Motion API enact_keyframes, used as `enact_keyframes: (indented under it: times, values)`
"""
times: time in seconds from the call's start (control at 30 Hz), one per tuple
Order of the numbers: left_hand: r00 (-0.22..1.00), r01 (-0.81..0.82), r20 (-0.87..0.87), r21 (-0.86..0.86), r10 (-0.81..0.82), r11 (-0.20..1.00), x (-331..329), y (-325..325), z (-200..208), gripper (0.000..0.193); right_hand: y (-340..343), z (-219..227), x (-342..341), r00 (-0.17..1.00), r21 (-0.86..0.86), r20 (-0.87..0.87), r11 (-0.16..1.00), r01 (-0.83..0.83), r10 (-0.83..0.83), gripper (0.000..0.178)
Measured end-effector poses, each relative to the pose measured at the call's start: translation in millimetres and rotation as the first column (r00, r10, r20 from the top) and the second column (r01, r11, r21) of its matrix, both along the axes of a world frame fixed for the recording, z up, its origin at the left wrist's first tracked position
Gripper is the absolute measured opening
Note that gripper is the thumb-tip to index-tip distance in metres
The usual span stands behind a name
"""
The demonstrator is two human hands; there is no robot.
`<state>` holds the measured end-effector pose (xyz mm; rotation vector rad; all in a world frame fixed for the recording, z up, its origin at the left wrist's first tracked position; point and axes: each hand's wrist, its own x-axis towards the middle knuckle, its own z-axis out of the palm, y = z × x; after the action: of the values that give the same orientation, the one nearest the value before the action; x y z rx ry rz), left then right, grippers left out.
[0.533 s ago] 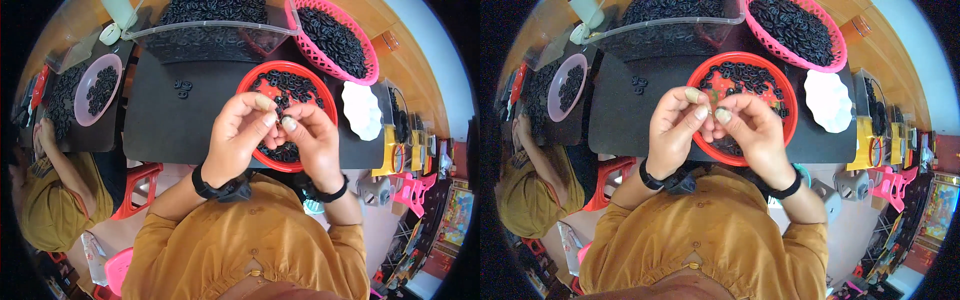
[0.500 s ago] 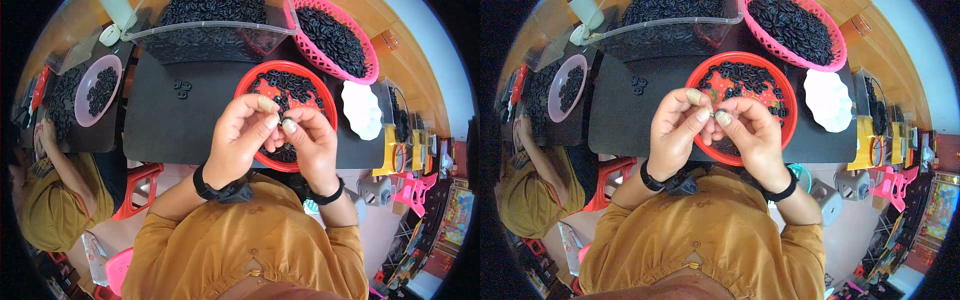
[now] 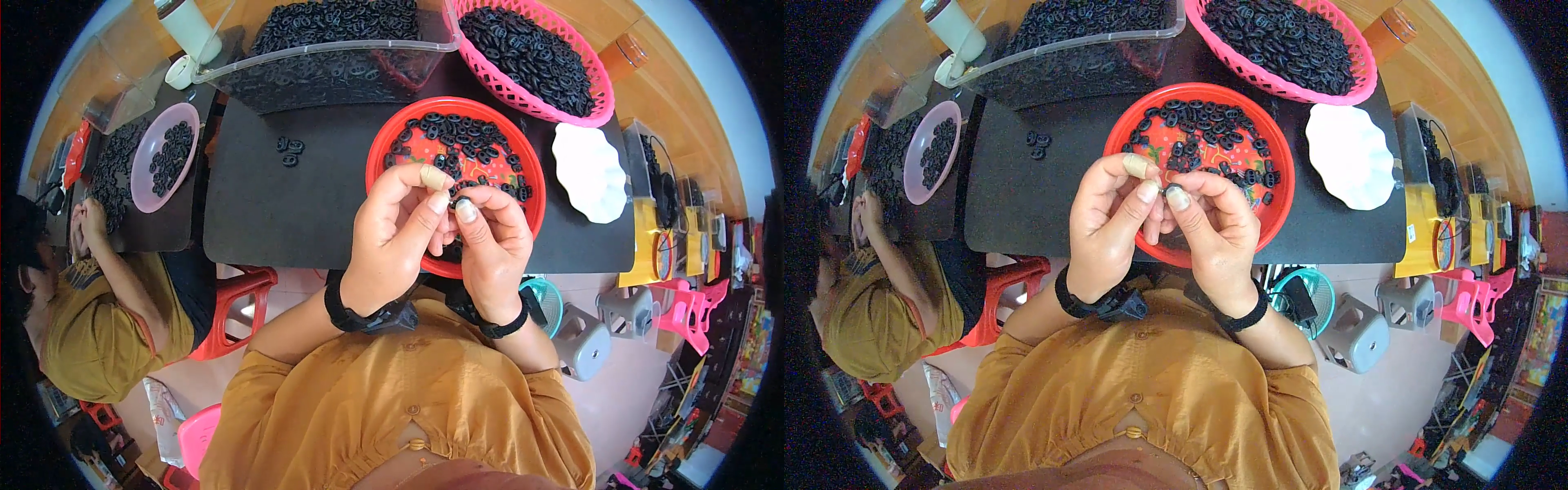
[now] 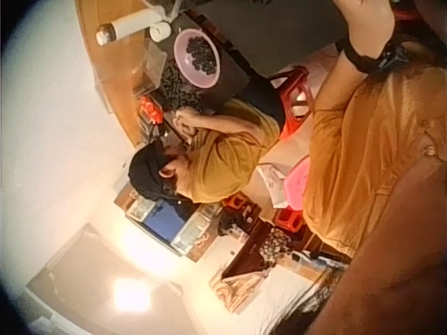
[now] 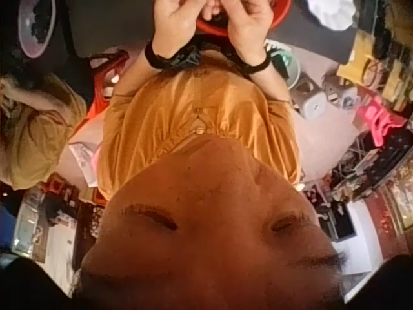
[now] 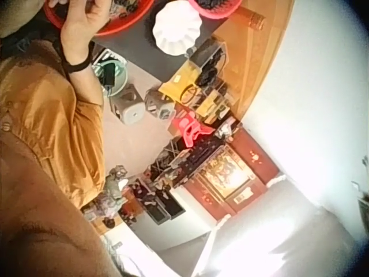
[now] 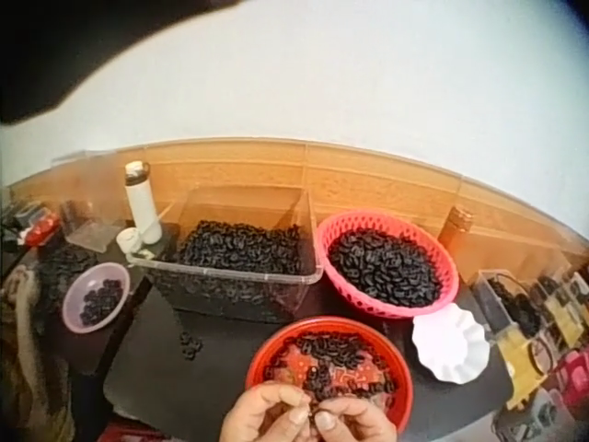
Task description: The person assembles plastic cord locks by hand, picking up housings, buttons, and springs from a tray and fitting the components together.
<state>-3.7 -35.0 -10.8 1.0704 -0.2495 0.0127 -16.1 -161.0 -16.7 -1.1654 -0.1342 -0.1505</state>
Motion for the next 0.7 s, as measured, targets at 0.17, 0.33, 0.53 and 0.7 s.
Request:
enact_keyframes:
  times: [0.17, 0.33, 0.53, 0.7]
  values:
    - [0.999, -0.031, -0.017, -0.002, 0.031, 1.0, -0.9, -2.3, -0.7, 0.011, -0.7, -0.6, -0.2, 1.0, 0.02, 0.012, 1.0, -0.019, 0.019, 0.017]
    - [0.999, -0.04, -0.026, -0.025, 0.039, 0.999, -0.2, -5.0, -0.3, 0.011, -2.9, -3.2, 1.4, 0.999, 0.024, 0.012, 0.999, -0.042, 0.041, 0.017]
    - [0.999, -0.05, 0.0, 0.016, 0.05, 0.999, 0.9, -3.3, -1.7, 0.011, -1.6, -5.3, 2.6, 0.999, 0.003, 0.02, 1.0, -0.027, 0.027, 0.017]
    - [0.989, -0.144, 0.061, 0.127, 0.137, 0.981, -2.4, -5.1, -8.2, 0.011, 1.0, -6.9, 1.2, 0.997, -0.14, 0.061, 0.989, 0.045, -0.036, 0.015]
